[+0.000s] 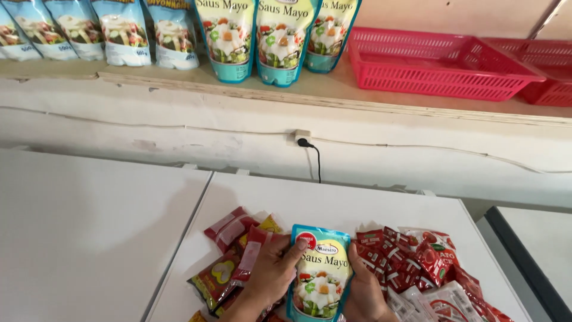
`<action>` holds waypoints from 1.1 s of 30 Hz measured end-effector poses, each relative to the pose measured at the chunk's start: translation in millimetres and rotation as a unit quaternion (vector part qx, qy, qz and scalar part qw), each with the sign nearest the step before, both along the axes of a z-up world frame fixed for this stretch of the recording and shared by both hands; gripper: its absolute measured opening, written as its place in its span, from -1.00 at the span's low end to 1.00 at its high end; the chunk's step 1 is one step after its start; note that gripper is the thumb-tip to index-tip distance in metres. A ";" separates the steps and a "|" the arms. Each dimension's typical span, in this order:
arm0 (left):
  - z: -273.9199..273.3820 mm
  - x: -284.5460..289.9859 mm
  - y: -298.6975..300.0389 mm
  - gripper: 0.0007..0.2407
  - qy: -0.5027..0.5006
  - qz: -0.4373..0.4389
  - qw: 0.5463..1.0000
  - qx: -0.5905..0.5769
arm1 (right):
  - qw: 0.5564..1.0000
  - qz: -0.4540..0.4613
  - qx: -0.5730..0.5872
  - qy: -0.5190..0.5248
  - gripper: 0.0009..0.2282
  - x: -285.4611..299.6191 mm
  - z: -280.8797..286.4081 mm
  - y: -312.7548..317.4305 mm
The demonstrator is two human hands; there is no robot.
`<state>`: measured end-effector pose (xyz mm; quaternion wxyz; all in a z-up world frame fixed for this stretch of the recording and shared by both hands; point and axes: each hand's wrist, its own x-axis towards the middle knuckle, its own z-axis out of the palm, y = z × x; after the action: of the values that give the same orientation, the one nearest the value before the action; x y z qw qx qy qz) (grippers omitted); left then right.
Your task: The recorder wipes down various condiment packets with a cloth and organizes them into a plastic basket and onto store shelves.
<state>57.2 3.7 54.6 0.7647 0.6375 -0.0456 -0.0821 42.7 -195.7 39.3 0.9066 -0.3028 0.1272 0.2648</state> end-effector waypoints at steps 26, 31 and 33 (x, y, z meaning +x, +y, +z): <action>217.1 126.9 -16.2 -0.84 -0.468 -0.046 0.883 0.002 | 0.960 -0.106 -0.207 -0.156 -0.64 95.5 178.4 -25.3; 260.0 154.9 -11.0 -0.76 -0.259 0.072 0.960 0.076 | 0.867 -0.072 -0.407 -0.280 -0.65 119.8 258.9 -23.7; 268.3 170.2 -12.1 -0.75 -0.320 0.106 0.940 0.046 | 0.865 -0.071 -0.399 -0.296 -0.66 138.9 276.1 -21.7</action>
<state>227.4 -8.4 322.9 0.6840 0.6657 -0.2158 0.2060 181.6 -217.4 315.4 0.7198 -0.6931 -0.0307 0.0239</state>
